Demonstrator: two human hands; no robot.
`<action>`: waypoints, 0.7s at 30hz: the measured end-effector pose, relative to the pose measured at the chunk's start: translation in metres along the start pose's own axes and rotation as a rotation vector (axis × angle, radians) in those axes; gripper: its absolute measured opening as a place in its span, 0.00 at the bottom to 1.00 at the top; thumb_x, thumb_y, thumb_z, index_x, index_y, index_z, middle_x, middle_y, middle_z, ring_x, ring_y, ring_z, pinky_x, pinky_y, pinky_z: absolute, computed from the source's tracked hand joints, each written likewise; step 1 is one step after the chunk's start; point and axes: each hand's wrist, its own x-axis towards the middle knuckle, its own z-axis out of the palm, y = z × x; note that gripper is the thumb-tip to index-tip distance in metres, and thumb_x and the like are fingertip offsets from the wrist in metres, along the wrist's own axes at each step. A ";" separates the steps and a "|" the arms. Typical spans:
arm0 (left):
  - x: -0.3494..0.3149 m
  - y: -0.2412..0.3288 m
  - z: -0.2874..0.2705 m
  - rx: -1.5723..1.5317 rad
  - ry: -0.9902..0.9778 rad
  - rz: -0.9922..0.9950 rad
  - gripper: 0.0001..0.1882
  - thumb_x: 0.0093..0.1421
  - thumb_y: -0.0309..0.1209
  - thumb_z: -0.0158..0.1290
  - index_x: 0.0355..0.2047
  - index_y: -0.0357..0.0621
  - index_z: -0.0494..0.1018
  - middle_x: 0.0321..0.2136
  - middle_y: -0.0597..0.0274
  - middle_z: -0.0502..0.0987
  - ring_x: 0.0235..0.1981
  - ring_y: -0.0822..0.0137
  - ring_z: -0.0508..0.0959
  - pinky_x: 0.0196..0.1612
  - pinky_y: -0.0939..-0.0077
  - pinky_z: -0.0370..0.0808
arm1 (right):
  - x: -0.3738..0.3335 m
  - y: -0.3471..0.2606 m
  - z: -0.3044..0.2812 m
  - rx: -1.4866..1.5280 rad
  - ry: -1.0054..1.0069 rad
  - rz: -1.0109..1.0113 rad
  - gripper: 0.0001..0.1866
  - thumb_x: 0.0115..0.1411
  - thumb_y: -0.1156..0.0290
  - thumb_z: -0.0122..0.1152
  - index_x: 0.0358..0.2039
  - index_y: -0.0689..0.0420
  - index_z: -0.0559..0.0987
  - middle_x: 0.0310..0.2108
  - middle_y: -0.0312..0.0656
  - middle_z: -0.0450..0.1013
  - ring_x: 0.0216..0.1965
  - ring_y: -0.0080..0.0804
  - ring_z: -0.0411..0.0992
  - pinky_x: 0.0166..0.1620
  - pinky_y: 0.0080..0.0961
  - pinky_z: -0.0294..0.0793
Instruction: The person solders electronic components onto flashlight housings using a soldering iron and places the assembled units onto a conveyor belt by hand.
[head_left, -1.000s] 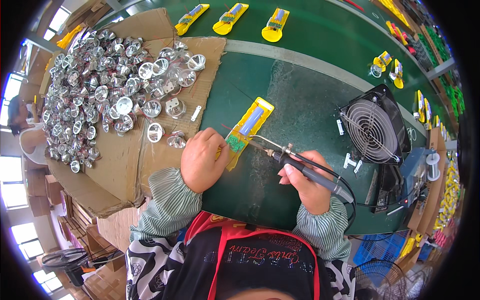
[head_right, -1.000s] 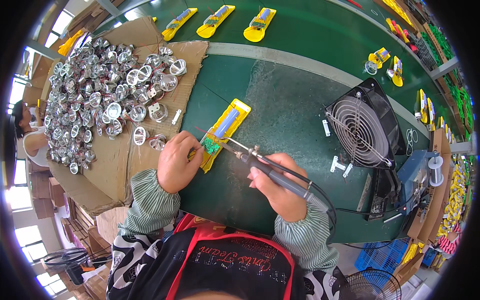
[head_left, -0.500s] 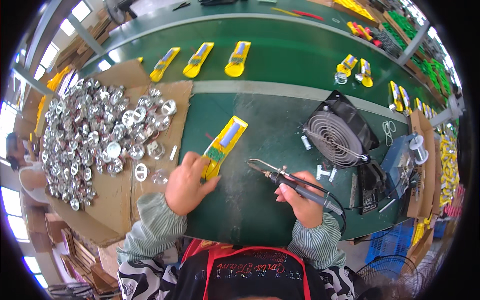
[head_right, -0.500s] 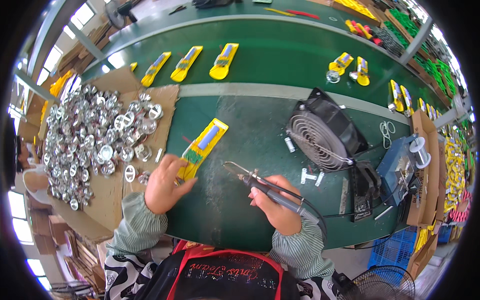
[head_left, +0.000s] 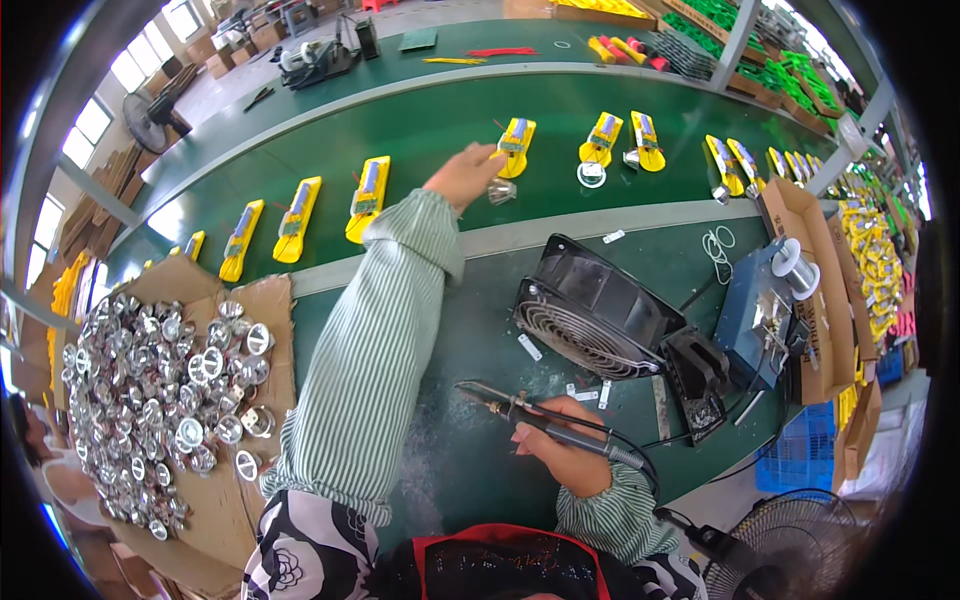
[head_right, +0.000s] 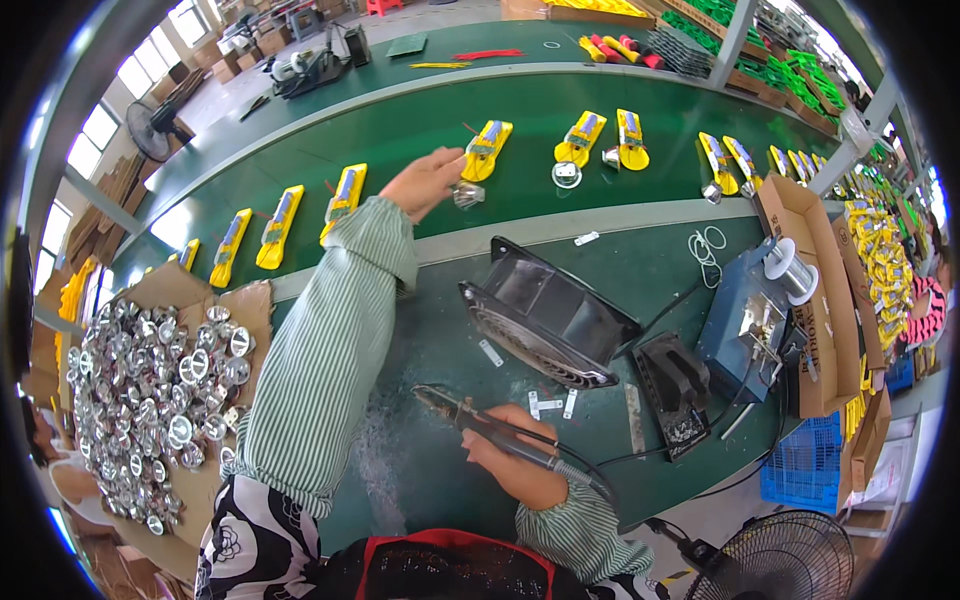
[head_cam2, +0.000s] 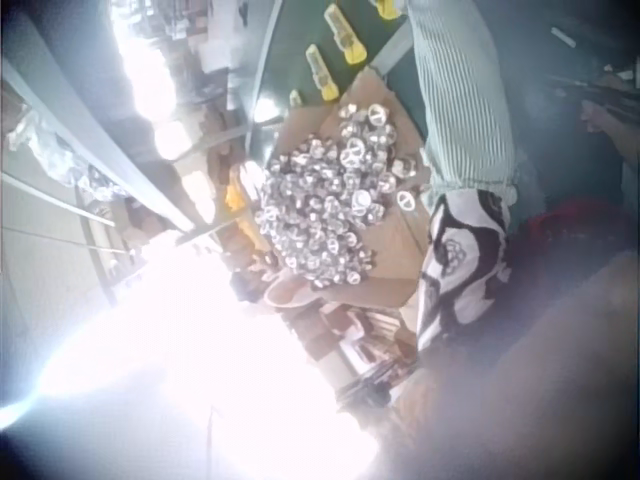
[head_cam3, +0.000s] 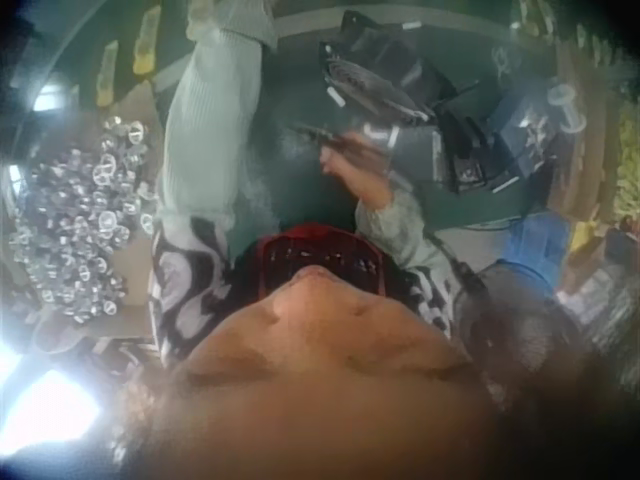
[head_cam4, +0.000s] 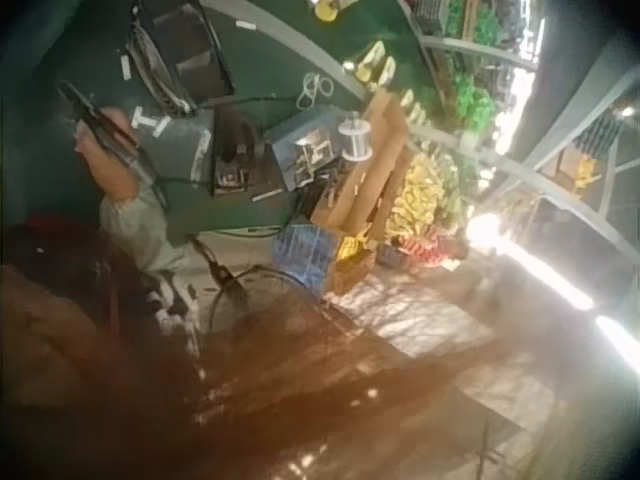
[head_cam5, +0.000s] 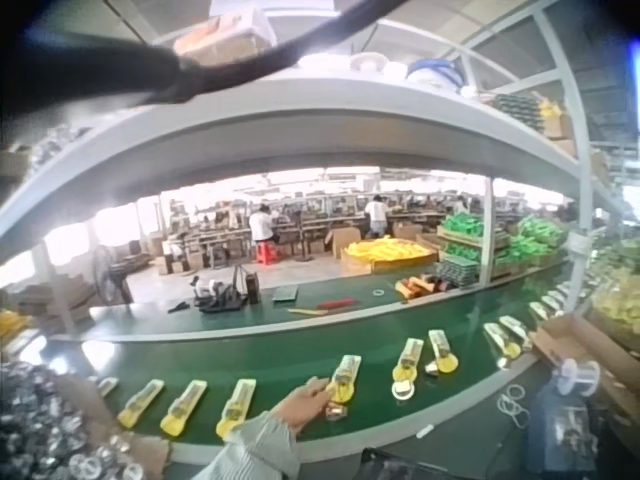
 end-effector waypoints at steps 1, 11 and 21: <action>0.001 -0.001 -0.015 0.264 0.099 0.122 0.28 0.57 0.41 0.52 0.54 0.40 0.66 0.51 0.42 0.66 0.51 0.48 0.69 0.52 0.63 0.67 | 0.001 -0.004 0.000 -0.072 -0.035 -0.013 0.11 0.53 0.78 0.62 0.36 0.67 0.73 0.27 0.45 0.76 0.28 0.26 0.76 0.32 0.21 0.77; -0.104 -0.017 -0.105 1.245 0.389 -0.280 0.38 0.53 0.42 0.56 0.62 0.57 0.53 0.54 0.48 0.63 0.50 0.47 0.72 0.51 0.51 0.70 | -0.002 0.005 -0.001 -0.217 -0.165 -0.059 0.11 0.56 0.65 0.62 0.36 0.57 0.75 0.25 0.33 0.74 0.28 0.17 0.71 0.33 0.19 0.71; -0.248 0.017 -0.061 1.141 0.390 0.104 0.32 0.50 0.29 0.53 0.57 0.42 0.58 0.38 0.40 0.70 0.39 0.44 0.74 0.42 0.56 0.73 | -0.012 0.006 0.008 -0.178 -0.070 -0.237 0.09 0.53 0.73 0.63 0.35 0.59 0.75 0.25 0.34 0.74 0.27 0.17 0.72 0.31 0.15 0.71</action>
